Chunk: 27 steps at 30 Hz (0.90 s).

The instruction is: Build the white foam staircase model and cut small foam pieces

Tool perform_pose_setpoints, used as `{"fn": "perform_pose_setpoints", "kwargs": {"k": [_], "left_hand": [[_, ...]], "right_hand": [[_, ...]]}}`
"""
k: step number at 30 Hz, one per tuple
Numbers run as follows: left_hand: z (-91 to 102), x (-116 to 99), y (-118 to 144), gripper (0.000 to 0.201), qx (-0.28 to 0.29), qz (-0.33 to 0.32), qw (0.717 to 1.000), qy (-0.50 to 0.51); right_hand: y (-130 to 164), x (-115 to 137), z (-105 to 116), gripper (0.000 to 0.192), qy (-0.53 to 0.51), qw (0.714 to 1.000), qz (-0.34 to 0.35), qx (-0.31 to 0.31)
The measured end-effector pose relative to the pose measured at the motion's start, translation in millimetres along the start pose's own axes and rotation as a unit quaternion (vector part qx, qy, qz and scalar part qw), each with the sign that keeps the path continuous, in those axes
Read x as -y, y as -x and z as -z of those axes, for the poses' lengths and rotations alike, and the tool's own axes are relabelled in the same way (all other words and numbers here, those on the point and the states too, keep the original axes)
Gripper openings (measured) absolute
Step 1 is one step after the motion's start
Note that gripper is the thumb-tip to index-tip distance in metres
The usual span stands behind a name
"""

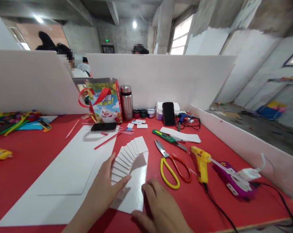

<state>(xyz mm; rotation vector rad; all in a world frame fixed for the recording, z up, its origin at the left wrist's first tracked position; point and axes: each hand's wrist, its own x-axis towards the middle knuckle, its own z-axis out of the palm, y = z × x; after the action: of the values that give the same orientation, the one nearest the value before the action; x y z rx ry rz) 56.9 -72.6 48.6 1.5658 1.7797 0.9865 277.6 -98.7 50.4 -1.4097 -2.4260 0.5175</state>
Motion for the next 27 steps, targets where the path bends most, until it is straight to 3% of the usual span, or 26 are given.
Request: {"fn": "perform_pose_setpoints", "kwargs": {"k": [4,6,11,15,19,20,23,27], "left_hand": [[-5.2,-2.2,-12.5,0.094,0.000,-0.038,0.994,-0.106],[-6.5,-3.7,-16.3,0.093,-0.003,-0.048,0.991,-0.128],[-3.5,-9.2,-14.5,0.097,0.021,-0.034,0.990,-0.139],[8.5,-16.6,-18.2,0.081,0.052,-0.019,0.994,-0.097],[14.9,-27.8,-52.8,0.059,0.013,0.005,0.999,0.037],[12.9,-31.2,-64.3,0.056,0.011,0.023,0.994,0.103],[-1.3,-40.8,-93.5,0.051,0.028,0.041,0.986,0.162],[-22.9,-46.8,-107.3,0.052,0.056,0.063,0.974,0.212]], "right_hand": [[-8.8,-2.5,21.7,0.020,-0.102,0.994,-0.047,0.003],[-20.3,-9.1,34.3,0.022,-0.201,0.975,-0.090,-0.026],[-72.0,-28.2,50.1,0.041,-0.445,0.871,-0.159,-0.130],[-103.3,-35.4,47.9,0.047,-0.475,0.853,-0.172,-0.128],[-109.7,-38.6,39.0,0.056,-0.490,0.844,-0.188,-0.110],[-109.1,-38.9,36.6,0.057,-0.495,0.841,-0.190,-0.105],[-106.4,-37.9,31.5,0.054,-0.509,0.834,-0.193,-0.092],[-104.1,-35.6,30.7,0.047,-0.528,0.822,-0.201,-0.075]]}}
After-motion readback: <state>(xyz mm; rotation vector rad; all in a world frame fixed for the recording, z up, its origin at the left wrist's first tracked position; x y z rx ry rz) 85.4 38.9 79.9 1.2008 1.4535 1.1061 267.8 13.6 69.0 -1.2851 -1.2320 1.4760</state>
